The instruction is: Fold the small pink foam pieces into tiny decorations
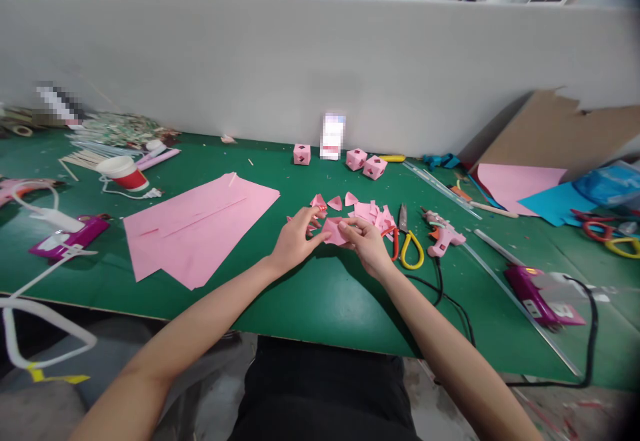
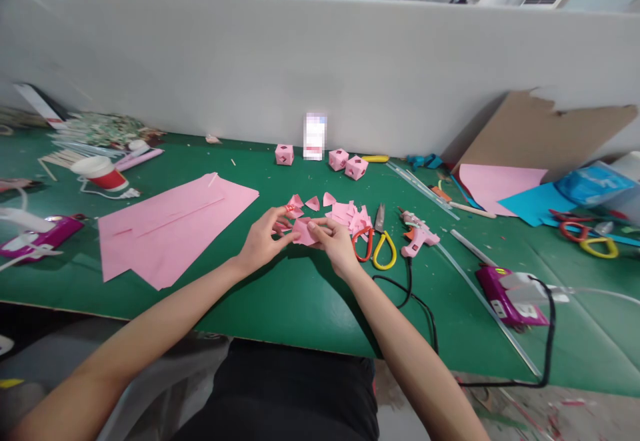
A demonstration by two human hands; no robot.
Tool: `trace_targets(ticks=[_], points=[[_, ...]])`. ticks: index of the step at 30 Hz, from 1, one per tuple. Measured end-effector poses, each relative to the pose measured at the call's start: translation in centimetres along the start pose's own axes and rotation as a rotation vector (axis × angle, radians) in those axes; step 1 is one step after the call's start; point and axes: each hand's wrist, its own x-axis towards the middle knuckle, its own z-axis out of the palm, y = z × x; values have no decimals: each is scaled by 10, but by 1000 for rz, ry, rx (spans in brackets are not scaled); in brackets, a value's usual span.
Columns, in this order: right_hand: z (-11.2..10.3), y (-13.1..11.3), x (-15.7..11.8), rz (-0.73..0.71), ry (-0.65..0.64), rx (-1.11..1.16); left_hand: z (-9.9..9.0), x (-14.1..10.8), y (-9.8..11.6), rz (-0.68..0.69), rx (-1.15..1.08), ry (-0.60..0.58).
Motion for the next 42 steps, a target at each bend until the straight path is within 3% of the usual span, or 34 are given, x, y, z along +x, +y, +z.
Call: trace_targets(ticks=[5, 12, 17, 25, 33, 38, 42], points=[[4, -6, -3, -15, 45, 65, -1, -1, 5, 42, 25, -53], [11, -9, -6, -55, 76, 155, 8, 1, 2, -320, -434, -166], [13, -4, -5, -121, 37, 182, 9, 2, -1, -380, -581, -167], [15, -2, -6, -112, 21, 153, 8, 2, -3, -385, -564, -147], [6, -3, -3, -155, 132, -49, 4, 8, 0, -463, -612, 52], [6, -6, -3, -178, 67, -213, 3, 7, -3, -474, -517, 0], [5, -7, -3, -191, 92, -267, 2, 6, 0, -475, -528, -37]])
